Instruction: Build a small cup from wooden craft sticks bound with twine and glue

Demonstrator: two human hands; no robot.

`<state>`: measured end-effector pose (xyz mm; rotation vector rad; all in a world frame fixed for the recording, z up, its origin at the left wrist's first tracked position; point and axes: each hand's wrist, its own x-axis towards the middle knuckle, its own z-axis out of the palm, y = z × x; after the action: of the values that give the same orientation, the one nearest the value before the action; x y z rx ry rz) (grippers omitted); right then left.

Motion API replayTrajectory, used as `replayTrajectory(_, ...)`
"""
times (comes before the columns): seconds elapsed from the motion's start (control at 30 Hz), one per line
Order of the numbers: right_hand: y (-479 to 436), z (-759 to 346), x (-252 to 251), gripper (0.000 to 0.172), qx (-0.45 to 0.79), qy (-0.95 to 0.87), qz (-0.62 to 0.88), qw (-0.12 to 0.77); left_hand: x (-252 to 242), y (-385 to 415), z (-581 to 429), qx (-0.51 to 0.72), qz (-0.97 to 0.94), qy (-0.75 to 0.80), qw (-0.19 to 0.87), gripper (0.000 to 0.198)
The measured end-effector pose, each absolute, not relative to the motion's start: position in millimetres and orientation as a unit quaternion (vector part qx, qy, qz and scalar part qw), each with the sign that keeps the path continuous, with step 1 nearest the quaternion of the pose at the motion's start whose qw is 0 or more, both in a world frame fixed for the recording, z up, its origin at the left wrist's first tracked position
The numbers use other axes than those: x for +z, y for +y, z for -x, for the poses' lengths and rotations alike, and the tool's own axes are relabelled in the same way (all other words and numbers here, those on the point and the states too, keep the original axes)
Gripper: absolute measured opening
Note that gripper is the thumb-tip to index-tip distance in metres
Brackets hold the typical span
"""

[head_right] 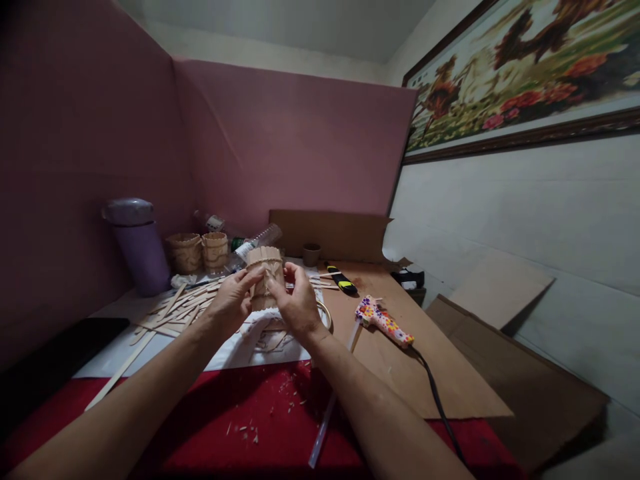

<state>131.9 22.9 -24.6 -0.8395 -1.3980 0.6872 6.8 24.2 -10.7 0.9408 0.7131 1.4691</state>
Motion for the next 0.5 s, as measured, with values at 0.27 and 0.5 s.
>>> replayTrajectory(0.27,22,-132,-22,0.039,0.324,-0.585,0.346,0.659,-11,20,-12,0.643,-0.408,0.307,0.571,0.057)
replayTrajectory(0.5,27,-134,-24,0.042,0.396,-0.558,0.328,0.651,-4,12,-10,0.618,-0.425,0.294,0.592,0.052)
